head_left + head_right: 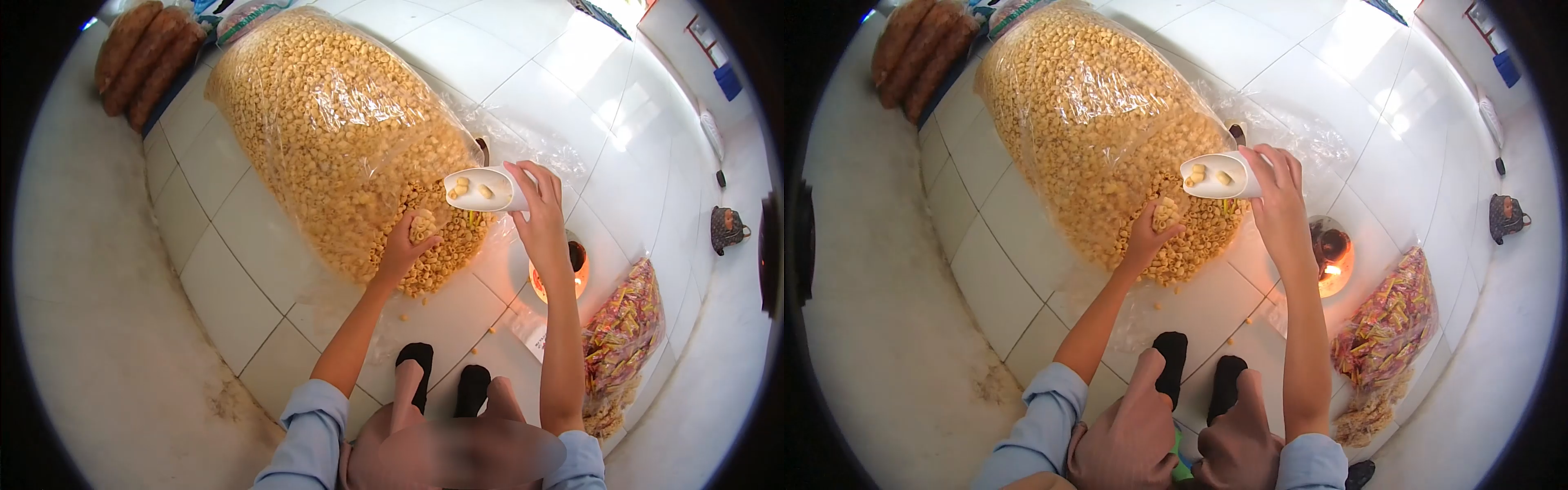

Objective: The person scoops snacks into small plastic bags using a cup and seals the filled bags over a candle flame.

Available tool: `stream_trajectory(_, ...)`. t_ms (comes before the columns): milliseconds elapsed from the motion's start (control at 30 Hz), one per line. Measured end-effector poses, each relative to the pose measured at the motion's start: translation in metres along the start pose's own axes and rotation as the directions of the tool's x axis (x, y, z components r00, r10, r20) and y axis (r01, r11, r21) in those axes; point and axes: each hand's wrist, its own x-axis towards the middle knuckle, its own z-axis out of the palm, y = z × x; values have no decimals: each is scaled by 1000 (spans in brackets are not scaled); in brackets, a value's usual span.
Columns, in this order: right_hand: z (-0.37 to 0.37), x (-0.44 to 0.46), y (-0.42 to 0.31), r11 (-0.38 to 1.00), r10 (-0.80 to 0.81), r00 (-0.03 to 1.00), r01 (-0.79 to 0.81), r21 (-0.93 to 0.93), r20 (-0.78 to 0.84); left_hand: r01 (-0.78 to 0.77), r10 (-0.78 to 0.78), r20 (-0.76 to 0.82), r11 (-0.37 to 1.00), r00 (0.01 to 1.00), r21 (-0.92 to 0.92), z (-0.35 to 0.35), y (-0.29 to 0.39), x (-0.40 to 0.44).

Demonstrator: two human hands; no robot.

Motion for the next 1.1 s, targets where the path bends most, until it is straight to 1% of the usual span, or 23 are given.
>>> stream_trajectory(67,-7,5,-11,984,-105,993,112,-136,52,5,-5,7,1000,1000,6,1,1,3)
stream_trajectory(100,-6,7,-15,984,-107,993,113,-136,52,12,-12,14,1000,1000,14,1,2,4)
stream_trajectory(167,-5,8,-22,950,-195,978,207,-234,74,-11,11,10,1000,1000,13,2,4,6)
stream_trajectory(233,-5,9,-30,947,-207,975,219,-234,75,-34,34,6,999,999,14,1,8,6)
stream_trajectory(300,-3,10,-34,945,-217,973,230,-232,77,69,-68,30,997,997,-31,-1,10,5)
stream_trajectory(333,-2,10,-35,934,-245,967,254,-251,67,70,-69,30,997,997,-30,-2,6,5)
stream_trajectory(400,-1,11,-36,922,-272,961,277,-269,58,-61,61,8,996,998,72,-3,1,8)
stream_trajectory(433,-1,11,-37,920,-273,960,278,-277,58,-60,60,8,996,998,71,-4,0,8)
stream_trajectory(500,-1,12,-37,917,-273,960,279,-285,59,-5,5,31,1000,1000,1,-4,0,7)
stream_trajectory(533,-1,12,-35,921,-266,963,265,-285,35,-4,4,30,1000,1000,0,-5,2,7)
stream_trajectory(600,3,13,-25,926,-259,966,251,-283,12,92,-90,29,990,996,-104,-5,6,4)
stream_trajectory(633,11,13,-13,943,-173,985,160,-293,-19,95,-93,29,990,995,-102,-7,5,2)
stream_trajectory(667,20,9,2,951,-86,995,66,-302,-51,138,-139,6,976,990,-170,-11,5,0)
stream_trajectory(700,36,-1,25,937,-55,998,56,-345,11,175,-183,-13,956,983,-236,-14,4,-1)
stream_trajectory(733,55,-11,49,921,-23,997,48,-387,68,172,-179,-11,957,984,-232,-17,4,-3)
stream_trajectory(800,89,-40,78,932,28,987,31,-361,157,196,-211,-85,967,974,-161,-24,-2,-8)
stream_trajectory(833,99,-50,79,934,27,987,30,-357,156,196,-211,-86,968,974,-156,-28,-5,-8)
stream_trajectory(900,120,-70,79,925,144,981,-86,-371,131,265,-266,-28,964,964,-22,-36,-12,-12)
stream_trajectory(933,132,-76,80,926,154,979,-95,-366,136,276,-277,-25,961,961,-16,-37,-10,-15)
stream_trajectory(1000,148,-82,79,967,87,991,-59,-247,103,334,-334,-61,943,941,-11,-36,-7,-14)
stream_trajectory(1033,153,-83,75,971,141,976,-104,-215,167,335,-335,-56,942,941,-9,-35,-8,-13)
stream_trajectory(1067,155,-83,73,971,144,976,-106,-216,165,296,-296,-47,955,954,-11,-34,-7,-13)
stream_trajectory(1100,159,-82,71,978,188,971,-170,-125,150,255,-255,-41,967,966,-13,-34,-6,-12)
